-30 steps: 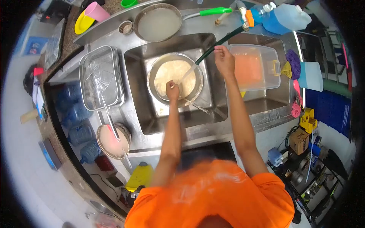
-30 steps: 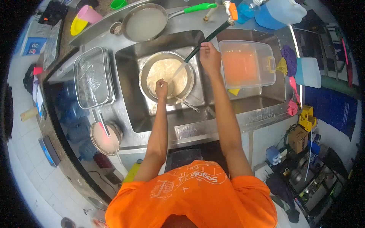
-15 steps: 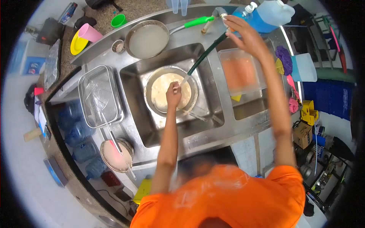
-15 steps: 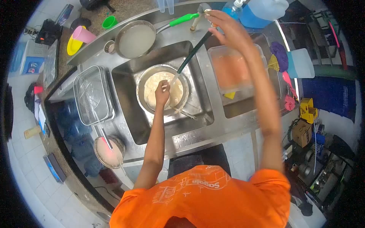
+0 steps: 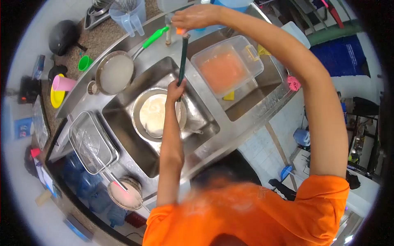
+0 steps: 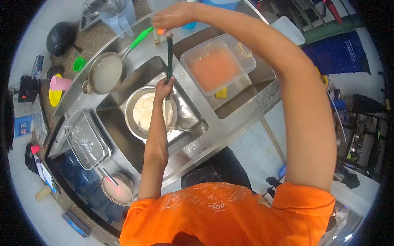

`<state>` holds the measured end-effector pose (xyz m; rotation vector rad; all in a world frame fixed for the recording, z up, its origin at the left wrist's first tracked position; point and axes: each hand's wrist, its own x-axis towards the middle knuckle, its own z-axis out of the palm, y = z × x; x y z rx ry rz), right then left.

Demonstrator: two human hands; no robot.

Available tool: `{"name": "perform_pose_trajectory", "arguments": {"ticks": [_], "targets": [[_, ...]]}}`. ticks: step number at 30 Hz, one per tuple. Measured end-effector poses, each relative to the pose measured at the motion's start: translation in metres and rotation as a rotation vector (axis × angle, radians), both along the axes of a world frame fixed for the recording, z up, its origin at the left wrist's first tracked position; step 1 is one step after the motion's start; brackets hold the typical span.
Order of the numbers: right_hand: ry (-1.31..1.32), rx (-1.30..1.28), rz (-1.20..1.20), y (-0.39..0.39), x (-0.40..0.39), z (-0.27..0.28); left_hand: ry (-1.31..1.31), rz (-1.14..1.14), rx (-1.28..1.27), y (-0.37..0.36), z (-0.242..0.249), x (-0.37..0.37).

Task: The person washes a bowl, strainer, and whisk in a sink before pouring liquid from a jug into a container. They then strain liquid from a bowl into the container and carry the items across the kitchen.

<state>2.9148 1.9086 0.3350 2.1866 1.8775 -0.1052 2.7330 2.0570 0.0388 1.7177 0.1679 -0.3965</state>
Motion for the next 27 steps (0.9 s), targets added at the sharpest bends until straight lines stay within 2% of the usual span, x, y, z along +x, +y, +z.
{"name": "perform_pose_trajectory", "arguments": {"ticks": [1,2,4,5,6,7,8,9,11,13,14,16,19,24,27], "targets": [[-0.021,0.214,-0.028,-0.003,0.002,-0.016,0.013,0.058,-0.055,-0.005,0.005,-0.001],[-0.022,0.216,-0.037,0.0,0.0,-0.022,0.014,0.048,-0.052,-0.007,0.004,-0.001],[0.012,0.376,-0.274,0.011,-0.004,-0.032,-0.049,0.159,0.041,-0.012,0.003,-0.001],[0.011,0.381,-0.286,0.013,-0.006,-0.037,-0.153,0.26,0.131,-0.02,0.011,-0.004],[-0.017,0.523,-0.321,0.014,-0.008,-0.041,-0.159,0.247,0.133,-0.027,0.013,-0.005],[-0.047,0.666,-0.359,0.014,-0.01,-0.044,-0.227,0.327,0.219,-0.036,0.016,-0.007],[-0.016,0.811,-0.463,0.014,-0.012,-0.052,-0.299,0.408,0.3,-0.046,0.019,-0.007],[0.015,0.957,-0.56,0.018,-0.015,-0.057,-0.325,0.507,0.269,-0.062,0.026,-0.009],[0.027,1.389,-0.945,0.031,-0.035,-0.059,-0.322,0.608,0.265,-0.101,0.048,-0.008],[0.487,1.319,-1.332,0.042,-0.041,-0.049,-0.371,0.697,0.216,-0.147,0.053,-0.01],[0.505,1.329,-1.332,0.049,-0.043,-0.046,-0.365,0.701,0.197,-0.163,0.056,-0.028],[0.674,1.158,-1.492,0.057,-0.043,-0.04,-0.282,0.636,0.172,-0.192,0.058,-0.08],[0.711,1.088,-1.44,0.05,-0.043,-0.046,-0.168,0.551,0.163,-0.219,0.063,-0.112],[0.821,1.026,-1.343,0.036,-0.046,-0.059,-0.246,0.678,0.287,-0.215,0.046,-0.003],[0.829,1.015,-1.336,0.033,-0.042,-0.067,-0.187,0.633,0.271,-0.22,0.05,-0.017]]}}
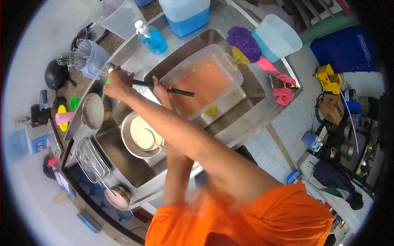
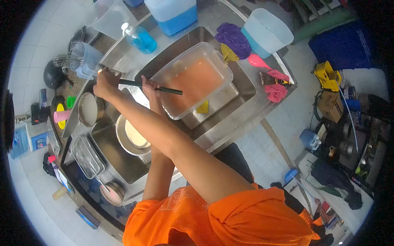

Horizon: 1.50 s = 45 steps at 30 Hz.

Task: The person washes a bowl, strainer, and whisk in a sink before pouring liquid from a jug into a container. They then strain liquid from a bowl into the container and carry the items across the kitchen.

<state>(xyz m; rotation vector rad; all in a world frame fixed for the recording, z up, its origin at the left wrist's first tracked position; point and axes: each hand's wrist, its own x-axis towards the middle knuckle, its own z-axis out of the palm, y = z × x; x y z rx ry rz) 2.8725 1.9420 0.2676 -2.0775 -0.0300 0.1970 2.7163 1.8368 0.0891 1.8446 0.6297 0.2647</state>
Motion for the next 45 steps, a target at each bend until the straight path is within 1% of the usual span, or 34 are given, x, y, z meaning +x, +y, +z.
{"name": "perform_pose_trajectory", "arguments": {"ticks": [3,5,6,9,11,12,14,15,16,17,18,19,20,22,23,24,25,26,27,28,29,30,31,32,33,34,35,36,38,39,40,42,43,45], "targets": [[0.041,-0.026,0.128,-0.011,0.014,0.005,0.043,-0.047,-0.051,-0.014,0.003,-0.023],[0.07,-0.03,0.466,-0.026,0.028,0.008,0.053,-0.039,-0.045,-0.019,0.003,-0.024],[0.069,-0.037,0.471,-0.029,0.032,0.007,0.061,-0.035,-0.046,-0.024,0.004,-0.025],[0.076,-0.1,0.64,-0.042,0.034,0.001,0.083,-0.028,-0.053,-0.036,0.006,-0.026],[-0.177,0.185,0.438,-0.074,0.009,-0.014,0.071,0.006,-0.026,-0.033,0.005,-0.004],[-0.427,0.503,0.134,-0.084,-0.004,-0.047,0.053,0.035,-0.009,-0.026,0.001,0.02],[-0.118,0.828,-0.138,-0.141,-0.027,-0.095,-0.019,0.168,0.15,0.0,-0.018,0.073],[-0.23,0.416,-0.254,-0.187,-0.033,-0.126,-0.034,0.241,0.288,0.009,-0.034,0.098],[-0.188,0.315,-0.404,-0.217,-0.047,-0.17,-0.051,0.346,0.468,0.014,-0.048,0.111],[0.276,-0.111,-0.32,-0.243,-0.055,-0.221,-0.02,0.269,0.375,0.017,-0.055,0.109],[0.238,-0.152,-0.131,-0.259,-0.067,-0.286,0.066,0.104,-0.141,0.019,-0.053,0.103],[0.2,-0.189,0.054,-0.272,-0.076,-0.332,0.147,-0.067,-0.655,0.021,-0.055,0.099],[0.209,-0.183,0.061,-0.29,-0.064,-0.351,0.191,-0.024,-0.769,0.019,-0.063,0.098],[0.44,0.18,0.651,-0.317,-0.023,-0.39,0.19,0.013,-0.712,0.013,-0.055,0.096],[0.45,0.193,0.659,-0.324,-0.011,-0.416,0.181,0.032,-0.658,0.01,-0.054,0.094],[0.371,-0.024,0.516,-0.328,-0.004,-0.449,0.097,-0.005,-0.541,0.008,-0.061,0.086],[0.291,-0.24,0.366,-0.331,-0.002,-0.483,0.113,-0.001,-0.532,0.006,-0.066,0.078],[0.186,-0.469,0.221,-0.336,-0.002,-0.503,0.181,-0.039,-0.273,0.002,-0.07,0.072],[0.119,-0.685,0.058,-0.337,0.0,-0.502,0.248,-0.08,-0.02,-0.002,-0.079,0.064],[0.148,-0.683,0.107,-0.325,-0.001,-0.503,0.119,-0.106,0.184,-0.002,-0.09,0.056],[0.175,-0.535,0.215,-0.314,-0.002,-0.462,0.124,-0.109,0.171,-0.007,-0.084,0.056],[0.193,-0.353,0.301,-0.307,-0.002,-0.408,0.143,-0.069,0.294,-0.011,-0.07,0.057],[0.195,-0.165,0.3,-0.308,-0.003,-0.353,0.165,-0.026,0.42,-0.015,-0.058,0.055],[0.185,-0.01,0.215,-0.315,-0.005,-0.298,0.13,-0.029,0.452,-0.017,-0.055,0.053],[0.151,-0.005,0.091,-0.328,-0.005,-0.26,0.139,-0.018,0.445,-0.018,-0.05,0.051],[0.115,0.004,-0.033,-0.341,-0.006,-0.222,0.139,-0.043,0.552,-0.018,-0.045,0.049],[-0.079,-0.311,-0.099,-0.355,-0.005,-0.215,0.14,-0.063,0.659,-0.019,-0.041,0.048],[-0.279,-0.624,-0.159,-0.368,-0.006,-0.212,0.157,-0.044,0.649,-0.021,-0.038,0.047],[-0.256,-0.662,-0.101,-0.383,-0.007,-0.237,0.296,0.06,0.492,-0.021,-0.037,0.047],[-0.238,-0.692,-0.073,-0.385,-0.003,-0.246,0.305,0.082,0.487,-0.022,-0.039,0.046],[-0.242,-0.689,-0.049,-0.389,0.002,-0.252,0.324,0.026,0.514,-0.021,-0.039,0.044],[0.0,-0.573,-0.08,-0.397,0.009,-0.255,0.348,-0.055,0.511,-0.018,-0.037,0.038],[-0.011,-0.575,-0.061,-0.403,0.01,-0.255,0.348,-0.033,0.506,-0.018,-0.036,0.036],[0.213,-0.675,0.014,-0.42,0.015,-0.267,0.352,-0.077,0.544,-0.018,-0.037,0.032]]}}
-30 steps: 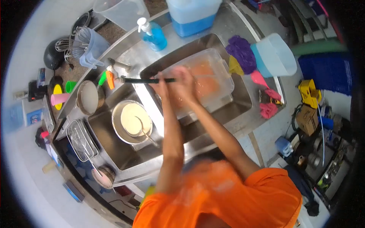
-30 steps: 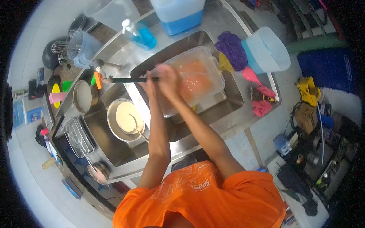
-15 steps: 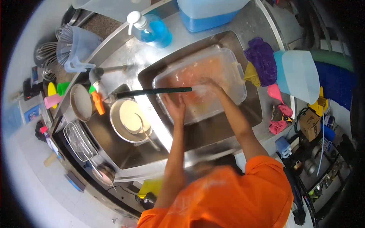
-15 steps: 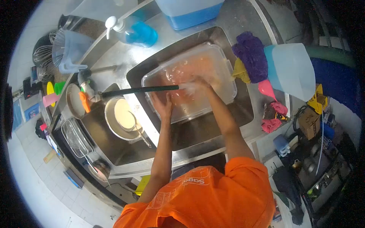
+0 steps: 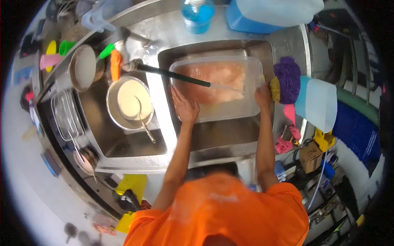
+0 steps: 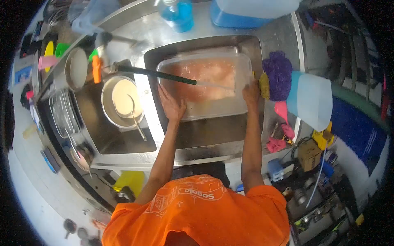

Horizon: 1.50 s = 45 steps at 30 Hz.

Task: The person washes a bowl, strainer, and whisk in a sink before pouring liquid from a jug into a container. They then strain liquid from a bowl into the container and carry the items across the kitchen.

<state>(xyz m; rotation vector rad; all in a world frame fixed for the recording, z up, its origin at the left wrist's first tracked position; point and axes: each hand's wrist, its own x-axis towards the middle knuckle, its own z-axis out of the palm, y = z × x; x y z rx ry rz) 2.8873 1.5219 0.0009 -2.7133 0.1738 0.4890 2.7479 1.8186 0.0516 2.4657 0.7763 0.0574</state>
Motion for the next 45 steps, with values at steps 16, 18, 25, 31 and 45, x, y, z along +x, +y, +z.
{"name": "perform_pose_trajectory", "arguments": {"ticks": [16,18,25,31,45], "targets": [[-0.037,0.342,0.155,0.06,-0.069,0.182,0.042,0.113,-0.57,0.0,-0.103,-0.046],[-0.066,0.642,0.062,0.097,-0.087,0.189,0.437,0.089,-0.808,0.001,-0.14,-0.054],[-0.012,0.591,0.101,0.144,-0.115,0.213,0.062,0.354,-0.559,-0.058,-0.23,-0.096],[-0.164,0.649,0.094,0.18,-0.128,0.267,0.285,0.244,-0.812,-0.081,-0.15,-0.053],[-0.233,0.539,0.085,0.248,-0.158,0.307,0.389,-0.07,-0.842,-0.113,-0.077,-0.019]]}}
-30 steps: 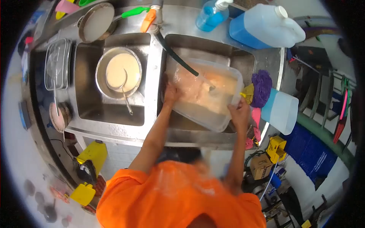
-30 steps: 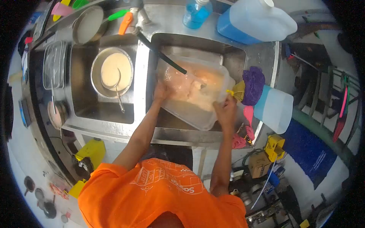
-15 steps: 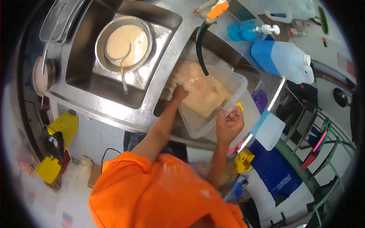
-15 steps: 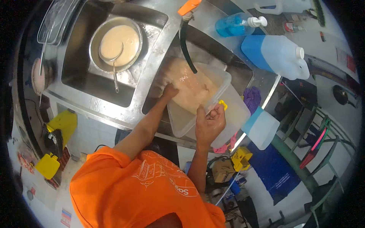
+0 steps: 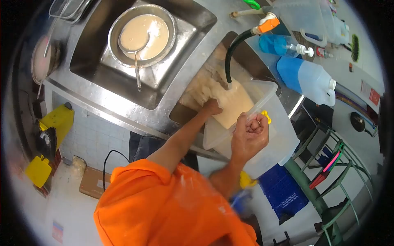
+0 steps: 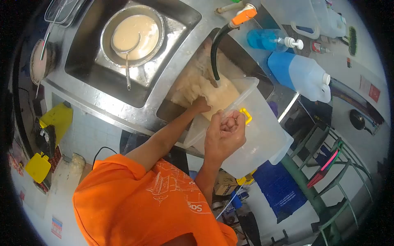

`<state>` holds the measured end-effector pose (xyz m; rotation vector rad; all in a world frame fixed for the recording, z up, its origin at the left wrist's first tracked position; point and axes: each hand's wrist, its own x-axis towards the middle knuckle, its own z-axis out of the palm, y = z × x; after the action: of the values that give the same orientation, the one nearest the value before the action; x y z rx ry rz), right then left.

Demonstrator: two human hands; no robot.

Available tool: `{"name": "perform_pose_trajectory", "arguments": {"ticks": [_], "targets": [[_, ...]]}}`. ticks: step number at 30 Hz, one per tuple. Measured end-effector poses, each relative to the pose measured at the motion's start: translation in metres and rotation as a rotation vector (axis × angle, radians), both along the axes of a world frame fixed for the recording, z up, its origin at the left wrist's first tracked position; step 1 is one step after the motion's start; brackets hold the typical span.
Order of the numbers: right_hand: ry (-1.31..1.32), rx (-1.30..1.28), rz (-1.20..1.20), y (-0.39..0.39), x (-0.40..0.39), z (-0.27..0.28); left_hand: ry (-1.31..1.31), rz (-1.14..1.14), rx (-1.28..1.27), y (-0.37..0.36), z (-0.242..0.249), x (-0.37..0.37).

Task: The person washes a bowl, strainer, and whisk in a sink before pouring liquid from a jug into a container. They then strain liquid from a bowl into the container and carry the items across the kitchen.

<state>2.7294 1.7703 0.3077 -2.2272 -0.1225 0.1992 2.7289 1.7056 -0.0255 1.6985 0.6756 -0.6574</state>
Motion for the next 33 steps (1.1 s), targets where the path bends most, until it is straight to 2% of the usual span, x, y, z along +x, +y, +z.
{"name": "perform_pose_trajectory", "arguments": {"ticks": [2,5,8,10,11,13,15,18,20,21,23,24,26,28,29,32,33], "targets": [[-0.023,-0.016,0.022,0.011,-0.003,0.006,0.021,-0.03,-0.037,-0.009,0.002,0.01],[-0.084,-0.048,0.069,0.017,-0.002,0.005,-0.031,-0.274,-0.108,-0.022,0.006,0.026],[-0.132,-0.091,0.11,0.022,0.0,0.005,-0.058,-0.202,-0.176,-0.026,0.015,0.029],[-0.139,-0.118,0.116,0.023,0.002,0.003,-0.229,0.018,0.05,-0.027,0.015,0.026],[-0.12,-0.068,0.108,0.021,0.005,0.0,-0.23,0.014,0.051,-0.024,0.009,0.024],[-0.102,-0.012,0.094,0.018,0.01,-0.004,-0.262,0.201,-0.075,0.002,-0.008,0.015],[-0.029,0.094,0.025,0.014,0.017,-0.007,-0.105,0.213,-0.117,0.041,-0.021,0.005],[-0.016,0.184,-0.018,-0.016,0.033,-0.032,-0.1,0.279,0.068,0.072,-0.078,-0.006],[-0.013,0.275,-0.094,-0.05,0.044,-0.064,-0.161,0.314,0.456,0.084,-0.114,-0.007],[-0.008,0.357,-0.158,-0.069,0.049,-0.083,-0.165,0.301,0.463,0.088,-0.102,-0.003],[-0.004,0.428,-0.263,-0.109,0.057,-0.123,-0.327,0.14,0.765,0.095,-0.048,0.018],[0.003,0.489,-0.361,-0.126,0.058,-0.135,-0.333,0.125,0.76,0.092,-0.027,0.032],[0.011,0.466,-0.387,-0.15,0.057,-0.144,-0.616,0.526,-0.197,0.085,0.007,0.061],[0.018,0.423,-0.433,-0.166,0.046,-0.141,-0.555,0.507,-0.285,0.07,0.016,0.079],[0.016,0.48,-0.424,-0.159,0.048,-0.141,-0.514,0.509,-0.35,0.067,0.02,0.092],[0.042,0.551,-0.438,-0.152,0.051,-0.137,-0.475,0.49,-0.339,0.066,0.049,0.115],[0.078,0.56,-0.448,-0.153,0.05,-0.138,-0.469,0.475,-0.34,0.066,0.038,0.118]]}}
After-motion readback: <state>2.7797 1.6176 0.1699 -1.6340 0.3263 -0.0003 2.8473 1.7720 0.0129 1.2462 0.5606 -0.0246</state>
